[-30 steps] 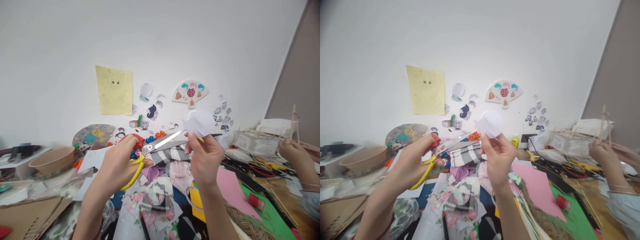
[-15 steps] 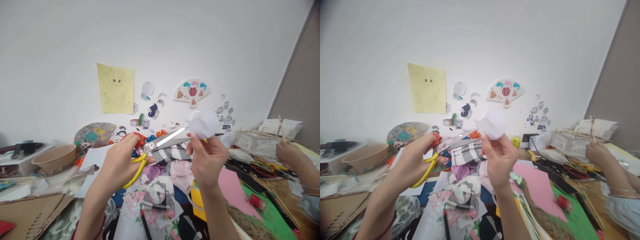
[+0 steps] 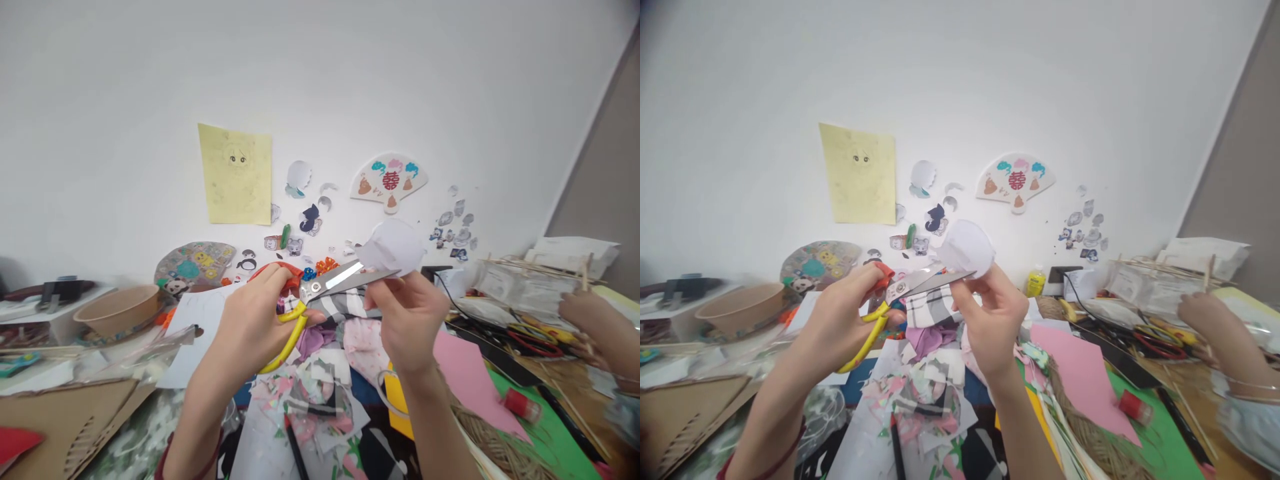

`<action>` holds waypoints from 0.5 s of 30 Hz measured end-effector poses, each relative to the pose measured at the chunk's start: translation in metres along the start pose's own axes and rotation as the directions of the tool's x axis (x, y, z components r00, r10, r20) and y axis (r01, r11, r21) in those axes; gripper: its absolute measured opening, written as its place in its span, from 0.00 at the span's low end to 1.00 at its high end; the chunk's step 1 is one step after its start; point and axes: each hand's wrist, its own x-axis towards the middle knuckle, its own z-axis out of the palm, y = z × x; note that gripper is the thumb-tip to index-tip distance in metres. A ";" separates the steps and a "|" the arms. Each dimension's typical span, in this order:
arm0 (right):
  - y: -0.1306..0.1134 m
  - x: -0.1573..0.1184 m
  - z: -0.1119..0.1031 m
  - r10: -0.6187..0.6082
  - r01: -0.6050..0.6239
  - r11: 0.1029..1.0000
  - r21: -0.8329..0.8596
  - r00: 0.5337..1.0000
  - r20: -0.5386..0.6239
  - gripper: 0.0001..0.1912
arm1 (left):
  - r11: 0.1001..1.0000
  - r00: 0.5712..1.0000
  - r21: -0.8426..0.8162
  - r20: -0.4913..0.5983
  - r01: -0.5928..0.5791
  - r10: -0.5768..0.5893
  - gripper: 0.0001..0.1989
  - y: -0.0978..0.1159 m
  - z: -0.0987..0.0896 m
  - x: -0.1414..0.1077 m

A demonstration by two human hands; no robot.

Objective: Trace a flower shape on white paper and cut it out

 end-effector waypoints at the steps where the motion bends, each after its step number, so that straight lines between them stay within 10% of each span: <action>1: -0.001 -0.001 0.000 0.011 -0.011 1.000 -0.008 1.000 0.013 0.06 | 1.000 1.000 -0.007 0.003 0.002 -0.002 0.17 0.001 0.000 0.000; 15: -0.003 0.001 -0.003 0.060 -0.054 0.997 -0.047 0.989 0.132 0.04 | 1.000 1.000 -0.007 -0.021 -0.014 0.014 0.19 0.001 0.002 0.001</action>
